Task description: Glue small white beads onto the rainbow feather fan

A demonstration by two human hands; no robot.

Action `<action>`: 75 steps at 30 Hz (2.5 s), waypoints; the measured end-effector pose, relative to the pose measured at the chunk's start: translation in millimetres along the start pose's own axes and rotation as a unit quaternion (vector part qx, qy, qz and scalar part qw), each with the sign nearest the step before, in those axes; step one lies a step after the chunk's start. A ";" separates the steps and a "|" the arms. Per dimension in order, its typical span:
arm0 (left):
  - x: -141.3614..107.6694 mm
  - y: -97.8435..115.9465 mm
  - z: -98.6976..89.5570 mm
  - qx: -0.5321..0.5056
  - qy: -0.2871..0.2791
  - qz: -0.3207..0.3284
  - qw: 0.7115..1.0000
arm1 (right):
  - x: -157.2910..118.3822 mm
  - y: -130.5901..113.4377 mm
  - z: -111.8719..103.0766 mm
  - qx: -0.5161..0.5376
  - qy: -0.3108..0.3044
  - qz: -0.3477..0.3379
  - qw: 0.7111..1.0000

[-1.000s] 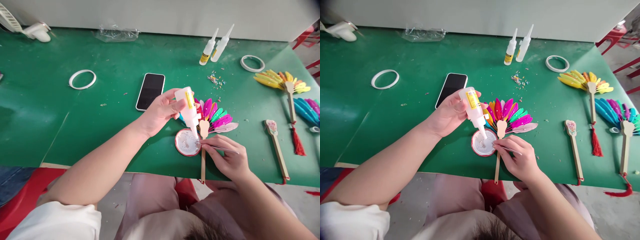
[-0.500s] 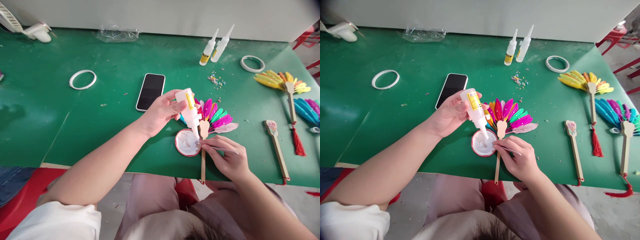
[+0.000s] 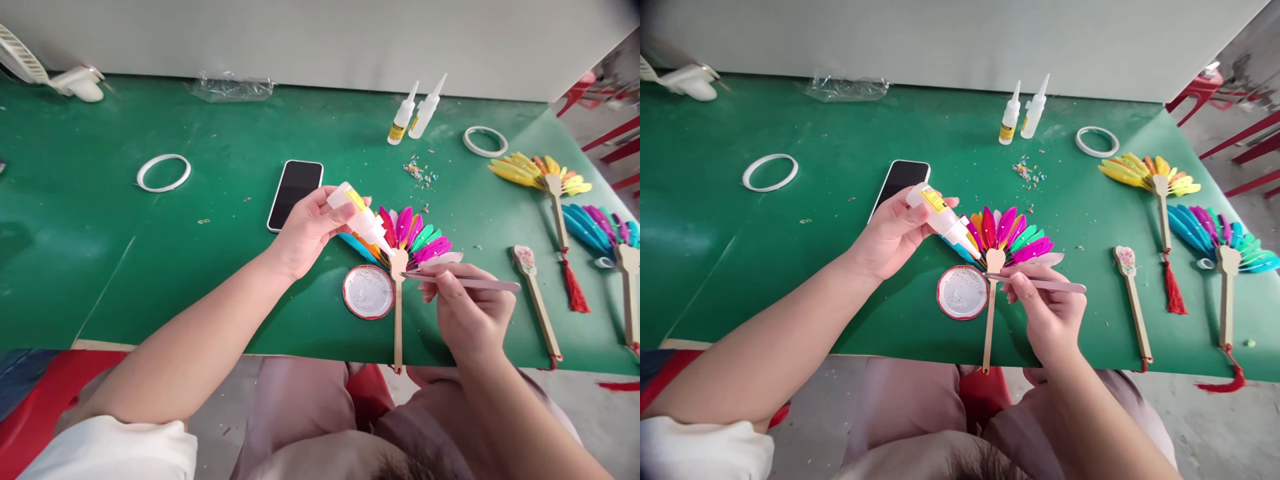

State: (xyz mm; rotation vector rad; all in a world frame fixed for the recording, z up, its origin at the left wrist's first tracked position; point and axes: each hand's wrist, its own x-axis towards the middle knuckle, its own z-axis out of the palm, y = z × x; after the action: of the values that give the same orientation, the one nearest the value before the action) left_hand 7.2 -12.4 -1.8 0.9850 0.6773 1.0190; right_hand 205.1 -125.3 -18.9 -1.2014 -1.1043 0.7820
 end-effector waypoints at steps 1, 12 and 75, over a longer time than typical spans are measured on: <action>0.8 0.1 -0.7 0.001 0.012 0.009 1.000 | 2.1 -0.8 3.0 0.023 0.013 0.006 1.000; 3.9 11.9 -5.8 -0.009 0.064 0.058 0.996 | 15.9 -8.6 32.4 0.128 0.059 0.024 0.990; 3.1 8.7 -4.0 -0.023 0.069 0.002 0.997 | 11.6 -3.1 36.9 0.087 0.054 0.012 0.995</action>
State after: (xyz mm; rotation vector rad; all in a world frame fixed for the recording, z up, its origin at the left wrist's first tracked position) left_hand 1.8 -6.6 4.3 0.8812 0.7624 1.1079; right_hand 173.5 -103.6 -13.3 -1.0985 -0.9157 0.8066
